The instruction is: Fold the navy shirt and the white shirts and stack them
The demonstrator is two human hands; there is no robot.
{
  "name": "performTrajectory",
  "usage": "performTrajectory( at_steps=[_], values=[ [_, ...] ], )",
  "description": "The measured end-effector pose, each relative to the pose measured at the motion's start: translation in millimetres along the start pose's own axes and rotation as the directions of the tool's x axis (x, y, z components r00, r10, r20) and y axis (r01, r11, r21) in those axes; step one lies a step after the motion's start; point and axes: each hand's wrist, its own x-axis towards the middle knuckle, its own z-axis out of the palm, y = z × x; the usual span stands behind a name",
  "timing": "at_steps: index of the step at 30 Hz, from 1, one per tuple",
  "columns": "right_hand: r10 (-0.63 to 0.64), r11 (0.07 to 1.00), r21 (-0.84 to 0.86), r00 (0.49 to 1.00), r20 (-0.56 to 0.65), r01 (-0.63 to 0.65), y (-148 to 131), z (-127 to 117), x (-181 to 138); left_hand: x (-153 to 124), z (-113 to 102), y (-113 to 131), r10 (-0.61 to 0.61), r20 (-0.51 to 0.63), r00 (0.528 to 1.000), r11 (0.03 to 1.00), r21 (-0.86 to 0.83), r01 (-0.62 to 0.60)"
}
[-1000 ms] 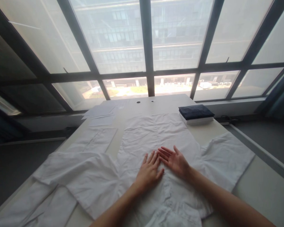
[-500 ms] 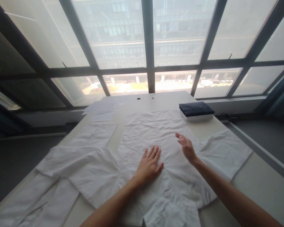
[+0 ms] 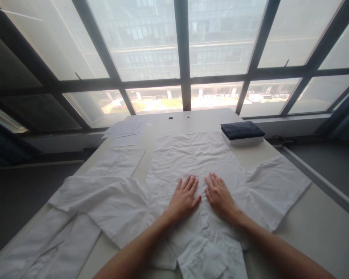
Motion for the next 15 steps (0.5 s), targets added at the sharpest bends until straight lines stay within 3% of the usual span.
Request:
performTrajectory(
  at_steps=[7, 10, 12, 15],
  values=[
    [-0.007, 1.000, 0.015, 0.999, 0.035, 0.007, 2.7, -2.8, 1.5, 1.8, -4.1, 1.0, -0.013, 0.016, 1.000, 0.998, -0.063, 0.014],
    [-0.010, 1.000, 0.016, 1.000, 0.028, 0.010, 4.2, -2.6, 1.9, 0.6, -13.3, 5.9, 0.032, -0.016, 0.999, 0.966, -0.257, -0.035],
    [-0.014, 1.000, 0.018, 1.000, 0.024, 0.013, 5.2, -1.3, 1.9, -0.7, -19.6, 11.4, 0.102, -0.058, 0.993, 0.863, -0.492, -0.118],
    [-0.018, 1.000, 0.017, 1.000, 0.019, 0.018, 6.9, 1.1, 1.9, -0.1, -22.8, 17.3, 0.125, -0.079, 0.989, 0.509, -0.851, -0.132]
  ],
)
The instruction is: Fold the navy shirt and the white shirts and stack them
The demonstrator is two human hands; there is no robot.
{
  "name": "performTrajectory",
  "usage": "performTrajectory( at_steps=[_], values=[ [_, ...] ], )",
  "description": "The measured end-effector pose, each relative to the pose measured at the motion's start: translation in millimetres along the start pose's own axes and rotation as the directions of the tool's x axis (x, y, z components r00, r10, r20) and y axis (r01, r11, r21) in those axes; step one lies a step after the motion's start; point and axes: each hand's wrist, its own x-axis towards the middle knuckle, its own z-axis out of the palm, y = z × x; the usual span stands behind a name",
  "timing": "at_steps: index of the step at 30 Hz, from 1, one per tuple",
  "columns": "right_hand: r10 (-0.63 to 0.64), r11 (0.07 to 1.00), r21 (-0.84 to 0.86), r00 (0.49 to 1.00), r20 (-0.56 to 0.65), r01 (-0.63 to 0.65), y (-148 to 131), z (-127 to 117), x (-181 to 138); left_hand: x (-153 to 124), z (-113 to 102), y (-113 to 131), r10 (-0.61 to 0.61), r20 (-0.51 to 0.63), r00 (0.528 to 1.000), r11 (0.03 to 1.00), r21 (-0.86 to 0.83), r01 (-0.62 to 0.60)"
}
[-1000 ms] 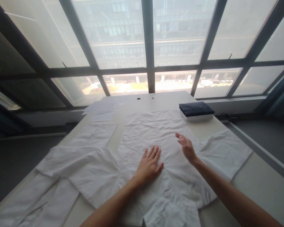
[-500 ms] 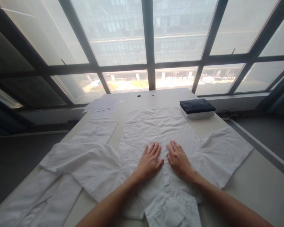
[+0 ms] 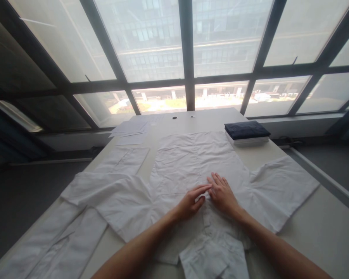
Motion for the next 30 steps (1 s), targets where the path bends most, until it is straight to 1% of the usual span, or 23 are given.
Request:
performTrajectory(
  at_steps=[1, 2, 3, 5, 6, 8, 9, 10, 12, 13, 16, 17, 18, 19, 20, 21, 22, 23, 25, 26, 28, 29, 30],
  values=[
    [0.000, 1.000, 0.000, 1.000, 0.001, 0.000, 0.5, 0.6, 0.1, 1.3, -0.1, -1.0, -0.045, -0.005, 0.999, 0.983, -0.177, 0.043],
    [0.002, 1.000, 0.000, 1.000, 0.003, -0.002, 0.8, 0.9, 0.2, 2.8, -1.7, -3.2, -0.111, -0.012, 0.994, 0.933, -0.346, 0.100],
    [0.005, 1.000, 0.001, 1.000, 0.006, -0.005, 1.0, 1.0, 0.3, 4.4, -5.0, -6.3, -0.190, -0.018, 0.982, 0.853, -0.497, 0.156],
    [0.017, 1.000, 0.006, 1.000, 0.013, -0.017, 0.6, 0.5, 0.5, 6.7, -18.1, -13.7, -0.356, -0.010, 0.934, 0.643, -0.728, 0.238],
    [0.024, 1.000, 0.009, 1.000, 0.016, -0.024, 0.2, -0.1, 0.5, 6.9, -28.1, -17.3, -0.424, 0.012, 0.906, 0.531, -0.807, 0.259],
    [0.038, 0.999, 0.018, 0.999, 0.024, -0.038, -1.0, -1.6, 0.3, 4.3, -54.0, -23.3, -0.512, 0.102, 0.853, 0.330, -0.893, 0.305],
    [0.043, 0.999, 0.024, 0.999, 0.029, -0.044, -1.6, -2.4, 0.2, 1.5, -69.6, -25.9, -0.544, 0.148, 0.826, 0.252, -0.910, 0.329],
    [0.047, 0.998, 0.029, 0.998, 0.033, -0.048, -2.1, -3.2, 0.1, -2.3, -86.3, -28.5, -0.578, 0.177, 0.797, 0.197, -0.917, 0.347],
    [0.051, 0.998, 0.038, 0.998, 0.037, -0.052, -3.0, -4.1, 0.0, -11.7, -121.5, -33.8, -0.672, 0.168, 0.722, 0.155, -0.921, 0.358],
    [0.051, 0.998, 0.042, 0.998, 0.037, -0.053, -3.2, -4.3, 0.0, -16.5, -138.8, -36.5, -0.724, 0.122, 0.679, 0.166, -0.924, 0.343],
    [0.052, 0.997, 0.054, 0.998, 0.031, -0.053, -3.1, -3.9, 0.3, -25.5, -181.8, -42.5, -0.834, -0.104, 0.541, 0.260, -0.940, 0.221],
    [0.053, 0.997, 0.058, 0.998, 0.030, -0.054, -3.0, -3.6, 0.5, -25.0, -190.7, -42.9, -0.847, -0.166, 0.505, 0.292, -0.939, 0.182],
    [0.053, 0.997, 0.061, 0.998, 0.028, -0.055, -2.8, -3.3, 0.6, -22.1, -195.6, -42.2, -0.850, -0.214, 0.482, 0.321, -0.935, 0.150],
    [0.053, 0.997, 0.064, 0.998, 0.027, -0.054, -2.7, -3.0, 0.7, -16.8, -196.1, -40.6, -0.844, -0.248, 0.476, 0.345, -0.930, 0.125],
    [0.051, 0.996, 0.066, 0.998, 0.027, -0.053, -2.6, -2.8, 0.8, -9.4, -191.8, -38.2, -0.832, -0.273, 0.482, 0.365, -0.925, 0.106],
    [0.050, 0.996, 0.068, 0.998, 0.027, -0.051, -2.5, -2.6, 0.7, -0.3, -182.7, -35.3, -0.816, -0.288, 0.502, 0.379, -0.921, 0.087],
    [0.048, 0.996, 0.069, 0.998, 0.027, -0.050, -2.5, -2.5, 0.7, 9.9, -169.1, -32.4, -0.792, -0.284, 0.540, 0.379, -0.922, 0.072],
    [0.047, 0.996, 0.070, 0.999, 0.027, -0.049, -2.4, -2.5, 0.5, 20.3, -152.2, -29.7, -0.764, -0.257, 0.592, 0.366, -0.928, 0.069],
    [0.046, 0.996, 0.070, 0.999, 0.024, -0.048, -2.3, -2.5, 0.2, 39.6, -113.8, -26.5, -0.664, -0.096, 0.741, 0.276, -0.953, 0.124],
    [0.047, 0.997, 0.068, 0.999, 0.021, -0.048, -2.2, -2.6, 0.0, 47.5, -96.0, -26.4, -0.623, 0.004, 0.782, 0.234, -0.953, 0.192],
    [0.048, 0.997, 0.062, 0.999, 0.016, -0.049, -1.8, -2.7, -0.4, 58.6, -72.1, -29.8, -0.582, 0.171, 0.795, 0.196, -0.919, 0.341],
    [0.048, 0.997, 0.060, 0.999, 0.015, -0.049, -1.6, -2.8, -0.5, 61.9, -68.4, -32.9, -0.568, 0.228, 0.791, 0.195, -0.896, 0.399],
    [0.048, 0.997, 0.058, 0.999, 0.016, -0.049, -1.6, -3.0, -0.7, 63.9, -71.0, -36.8, -0.565, 0.258, 0.784, 0.206, -0.876, 0.436]
  ],
)
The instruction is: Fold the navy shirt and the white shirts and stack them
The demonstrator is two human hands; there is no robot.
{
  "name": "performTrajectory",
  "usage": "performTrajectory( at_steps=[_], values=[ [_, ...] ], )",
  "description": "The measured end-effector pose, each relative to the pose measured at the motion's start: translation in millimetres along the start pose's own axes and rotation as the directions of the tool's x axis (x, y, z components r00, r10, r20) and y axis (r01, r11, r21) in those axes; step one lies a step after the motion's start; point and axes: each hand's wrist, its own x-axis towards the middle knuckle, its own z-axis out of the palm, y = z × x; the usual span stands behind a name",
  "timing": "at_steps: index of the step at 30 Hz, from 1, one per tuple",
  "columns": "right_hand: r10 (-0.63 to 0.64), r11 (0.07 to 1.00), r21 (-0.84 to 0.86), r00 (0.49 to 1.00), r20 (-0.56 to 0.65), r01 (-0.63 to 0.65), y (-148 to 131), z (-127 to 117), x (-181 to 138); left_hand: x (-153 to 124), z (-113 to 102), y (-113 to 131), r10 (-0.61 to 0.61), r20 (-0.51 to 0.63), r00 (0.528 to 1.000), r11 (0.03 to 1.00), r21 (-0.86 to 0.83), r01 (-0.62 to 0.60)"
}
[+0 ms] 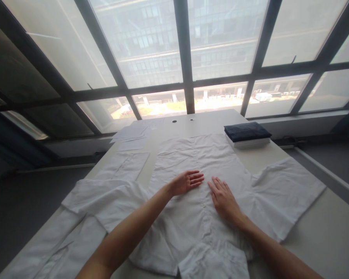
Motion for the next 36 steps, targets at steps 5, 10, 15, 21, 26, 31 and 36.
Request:
performTrajectory(
  at_steps=[5, 10, 15, 21, 26, 31, 36],
  values=[
    [-0.003, 1.000, -0.007, 1.000, 0.015, 0.004, -1.3, -1.4, -0.1, -3.4, -48.6, 65.9, 0.204, -0.336, 0.920, 0.971, 0.190, -0.146],
    [0.002, 1.000, 0.001, 1.000, 0.019, -0.002, -1.3, -1.9, 0.5, -6.5, -83.4, 121.1, 0.494, -0.521, 0.696, 0.863, 0.393, -0.318],
    [0.007, 1.000, 0.021, 1.000, 0.025, -0.007, 0.0, 0.8, 1.2, -11.9, -65.7, 84.8, 0.697, -0.403, 0.594, 0.665, 0.673, -0.324],
    [0.015, 0.998, 0.056, 1.000, 0.021, -0.016, -2.2, -5.6, 0.2, -56.8, -46.0, -8.6, 0.591, 0.102, 0.800, -0.094, 0.994, -0.057],
    [-0.003, 0.999, 0.036, 0.998, -0.066, 0.005, 5.1, -28.2, -4.9, -100.5, -62.0, -30.5, 0.591, 0.091, 0.802, -0.399, 0.897, 0.192],
    [-0.076, 0.997, 0.012, 0.996, -0.051, 0.077, 26.3, -29.0, -20.2, -126.3, -77.7, -52.3, 0.617, 0.089, 0.782, -0.425, 0.874, 0.236],
    [-0.171, 0.980, -0.095, 0.985, 0.028, 0.173, 36.0, -16.9, -46.3, -141.6, -79.1, -72.6, 0.616, 0.109, 0.780, -0.493, 0.825, 0.274]
  ],
)
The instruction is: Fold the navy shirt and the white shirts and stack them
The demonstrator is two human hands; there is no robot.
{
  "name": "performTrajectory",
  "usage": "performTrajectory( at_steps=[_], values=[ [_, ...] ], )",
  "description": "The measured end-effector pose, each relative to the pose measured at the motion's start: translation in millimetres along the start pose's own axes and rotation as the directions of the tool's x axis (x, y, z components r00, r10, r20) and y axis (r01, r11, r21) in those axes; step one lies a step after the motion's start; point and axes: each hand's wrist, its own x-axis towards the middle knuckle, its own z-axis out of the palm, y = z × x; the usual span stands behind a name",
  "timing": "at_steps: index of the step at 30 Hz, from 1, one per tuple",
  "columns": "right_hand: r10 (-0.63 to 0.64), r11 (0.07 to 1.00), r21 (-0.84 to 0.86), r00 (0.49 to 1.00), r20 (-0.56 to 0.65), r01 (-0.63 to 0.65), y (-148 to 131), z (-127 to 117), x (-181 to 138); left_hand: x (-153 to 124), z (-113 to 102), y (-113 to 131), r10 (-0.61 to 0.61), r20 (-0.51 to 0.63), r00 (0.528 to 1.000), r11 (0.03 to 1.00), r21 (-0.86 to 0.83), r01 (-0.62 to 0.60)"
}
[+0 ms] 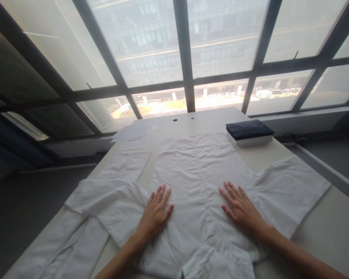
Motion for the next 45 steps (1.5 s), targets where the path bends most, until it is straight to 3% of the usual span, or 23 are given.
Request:
performTrajectory(
  at_steps=[6, 10, 12, 15, 18, 21, 26, 29, 31, 34, 36, 38, 40, 42, 44, 45],
  values=[
    [0.013, 0.997, 0.071, 0.999, 0.032, -0.016, -16.3, 2.4, -24.1, -23.5, -6.9, -2.1, 0.006, 0.041, 0.999, 0.999, 0.042, -0.007],
    [0.092, 0.916, 0.391, 0.996, 0.007, -0.088, -25.8, -16.1, -12.7, -1.7, -21.1, 18.6, 0.006, 0.050, 0.999, 0.996, -0.088, -0.002],
    [0.153, 0.771, 0.625, 0.988, -0.002, -0.118, -29.2, -30.3, 8.9, 25.6, -26.5, 40.3, 0.025, 0.042, 0.999, 0.972, -0.235, -0.015],
    [0.208, 0.421, 0.901, 0.978, 0.022, -0.110, -35.0, -44.4, 55.0, 76.8, -24.6, 75.0, 0.053, 0.027, 0.998, 0.880, -0.473, -0.034],
    [0.260, 0.106, 0.992, 0.965, 0.039, -0.069, -42.5, -39.6, 98.4, 121.2, -11.8, 96.8, 0.090, 0.038, 0.995, 0.761, -0.647, -0.045],
    [0.289, -0.061, 0.997, 0.955, 0.060, -0.044, -47.0, -20.2, 124.5, 143.7, 3.6, 101.4, 0.087, 0.068, 0.994, 0.732, -0.681, -0.018],
    [0.067, -0.285, 0.923, 0.955, 0.289, -0.260, -25.8, 3.3, 142.7, 145.9, 18.6, 94.4, 0.083, 0.059, 0.995, 0.787, -0.617, -0.029],
    [-0.062, -0.305, 0.870, 0.920, 0.387, -0.387, 9.6, -0.8, 154.5, 144.1, 20.3, 93.4, 0.102, 0.039, 0.994, 0.800, -0.597, -0.059],
    [-0.053, -0.259, 0.878, 0.913, 0.404, -0.403, 40.7, -9.4, 164.5, 144.2, 20.1, 93.8, 0.091, 0.047, 0.995, 0.783, -0.620, -0.042],
    [0.119, -0.180, 0.918, 0.919, 0.376, -0.352, 91.8, -25.9, 180.7, 144.6, 19.8, 93.9, 0.067, 0.074, 0.995, 0.744, -0.668, 0.000],
    [0.324, -0.115, 0.964, 0.908, 0.265, -0.240, 120.1, -36.0, 191.4, 144.7, 20.3, 93.5, 0.065, 0.076, 0.995, 0.736, -0.677, 0.004],
    [0.439, -0.067, 0.984, 0.881, 0.176, -0.163, 134.3, -42.2, 201.5, 144.5, 21.4, 93.0, 0.067, 0.058, 0.996, 0.741, -0.672, -0.011],
    [0.466, -0.052, 0.990, 0.874, 0.140, -0.130, 129.0, -42.3, 209.3, 144.2, 22.6, 92.6, 0.077, 0.030, 0.997, 0.765, -0.643, -0.040],
    [0.421, -0.061, 0.989, 0.895, 0.146, -0.133, 105.2, -36.1, 212.0, 144.1, 23.5, 92.6, 0.095, 0.005, 0.995, 0.806, -0.587, -0.074],
    [0.250, -0.097, 0.976, 0.945, 0.211, -0.193, 71.6, -26.6, 208.9, 144.2, 23.9, 92.8, 0.109, -0.009, 0.994, 0.843, -0.529, -0.097],
    [0.064, -0.123, 0.957, 0.960, 0.272, -0.263, 55.3, -22.1, 206.1, 144.2, 23.8, 93.0, 0.111, -0.011, 0.994, 0.854, -0.510, -0.101]
  ],
)
